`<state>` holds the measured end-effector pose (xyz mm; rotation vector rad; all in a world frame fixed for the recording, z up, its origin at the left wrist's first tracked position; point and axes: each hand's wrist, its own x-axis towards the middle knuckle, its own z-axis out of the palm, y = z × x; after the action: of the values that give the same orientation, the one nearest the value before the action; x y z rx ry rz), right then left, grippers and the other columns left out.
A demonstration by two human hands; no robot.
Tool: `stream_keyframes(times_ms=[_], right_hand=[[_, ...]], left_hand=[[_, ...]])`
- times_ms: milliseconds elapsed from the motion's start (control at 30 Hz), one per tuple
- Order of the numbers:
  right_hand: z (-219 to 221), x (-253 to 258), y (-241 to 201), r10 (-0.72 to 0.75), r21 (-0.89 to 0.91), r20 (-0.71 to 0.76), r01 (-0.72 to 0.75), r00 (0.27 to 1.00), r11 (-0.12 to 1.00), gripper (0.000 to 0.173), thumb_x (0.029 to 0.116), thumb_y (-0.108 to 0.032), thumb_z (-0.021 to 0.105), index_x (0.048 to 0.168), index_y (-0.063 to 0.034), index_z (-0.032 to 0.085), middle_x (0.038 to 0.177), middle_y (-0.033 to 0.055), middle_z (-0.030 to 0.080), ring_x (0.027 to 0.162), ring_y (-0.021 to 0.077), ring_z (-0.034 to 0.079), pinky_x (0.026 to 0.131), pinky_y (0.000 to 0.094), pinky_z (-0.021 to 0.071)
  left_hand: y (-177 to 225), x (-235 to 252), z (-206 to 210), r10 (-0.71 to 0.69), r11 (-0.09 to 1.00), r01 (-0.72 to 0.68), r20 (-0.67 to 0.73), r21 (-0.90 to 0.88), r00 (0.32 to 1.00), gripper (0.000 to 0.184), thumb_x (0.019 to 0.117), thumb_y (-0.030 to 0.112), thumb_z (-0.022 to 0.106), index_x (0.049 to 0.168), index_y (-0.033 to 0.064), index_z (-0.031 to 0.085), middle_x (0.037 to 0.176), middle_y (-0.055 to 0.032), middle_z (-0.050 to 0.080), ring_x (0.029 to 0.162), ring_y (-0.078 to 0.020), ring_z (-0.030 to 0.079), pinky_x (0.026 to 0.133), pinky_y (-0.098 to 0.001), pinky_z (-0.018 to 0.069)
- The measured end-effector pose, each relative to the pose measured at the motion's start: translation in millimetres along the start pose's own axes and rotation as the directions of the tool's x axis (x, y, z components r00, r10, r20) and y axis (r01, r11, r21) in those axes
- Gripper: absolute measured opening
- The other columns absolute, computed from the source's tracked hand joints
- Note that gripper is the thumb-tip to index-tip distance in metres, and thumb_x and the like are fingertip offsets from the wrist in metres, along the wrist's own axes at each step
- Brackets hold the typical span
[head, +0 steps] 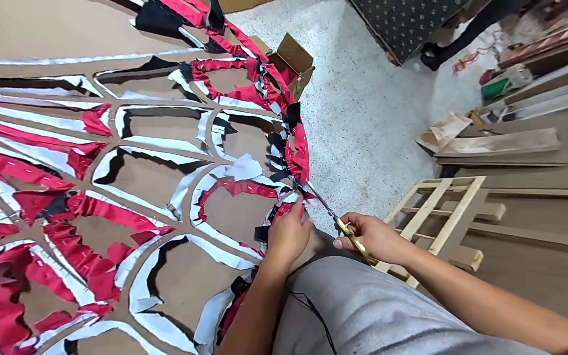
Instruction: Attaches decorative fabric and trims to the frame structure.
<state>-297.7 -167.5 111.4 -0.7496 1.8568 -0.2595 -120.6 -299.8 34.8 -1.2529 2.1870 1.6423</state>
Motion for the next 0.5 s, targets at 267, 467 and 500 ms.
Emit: stream_keyframes(times_ms=[267,467,500], right_hand=[[58.7,55.3,-75.3,-0.450,-0.306,0.299,0.531,0.841,0.790,0.062,0.0875,-0.040,0.079,0.141,-0.0159,0.058,0.106,0.0069,0.073,0.095,0.0213,0.071,0.087,0.0508,0.0581],[34.1,66.8,-71.9,-0.456,-0.030,0.076,0.459,0.887,0.888,0.029,0.1006,-0.032,0.066,0.122,-0.0138,0.073,0.099,0.0024,0.076,0.089,0.0148,0.073,0.087,0.0447,0.0605],[25.3,80.1,-52.4,-0.348,0.030,0.038,0.347,0.937,0.937,0.030,0.1020,-0.036,0.063,0.114,-0.0104,0.074,0.095,0.0042,0.076,0.086,0.0170,0.074,0.086,0.0455,0.0611]], left_hand=[[-29.3,-47.9,-15.1,-0.087,0.535,-0.273,-0.374,-0.799,0.923,0.036,0.1109,0.023,0.041,0.135,0.0044,0.060,0.118,-0.0090,0.074,0.106,-0.0226,0.071,0.090,-0.0441,0.0593],[-83.5,-65.9,-121.8,-0.423,0.817,-0.036,-0.639,-0.576,0.642,0.038,0.1131,0.023,0.035,0.128,-0.0033,0.059,0.084,-0.0073,0.065,0.073,-0.0159,0.066,0.074,-0.0398,0.0591],[-93.6,-65.2,-139.6,-0.437,0.861,0.080,-0.649,-0.503,0.623,0.038,0.1127,0.027,0.038,0.126,-0.0015,0.060,0.087,-0.0085,0.066,0.075,-0.0175,0.066,0.076,-0.0415,0.0580]])
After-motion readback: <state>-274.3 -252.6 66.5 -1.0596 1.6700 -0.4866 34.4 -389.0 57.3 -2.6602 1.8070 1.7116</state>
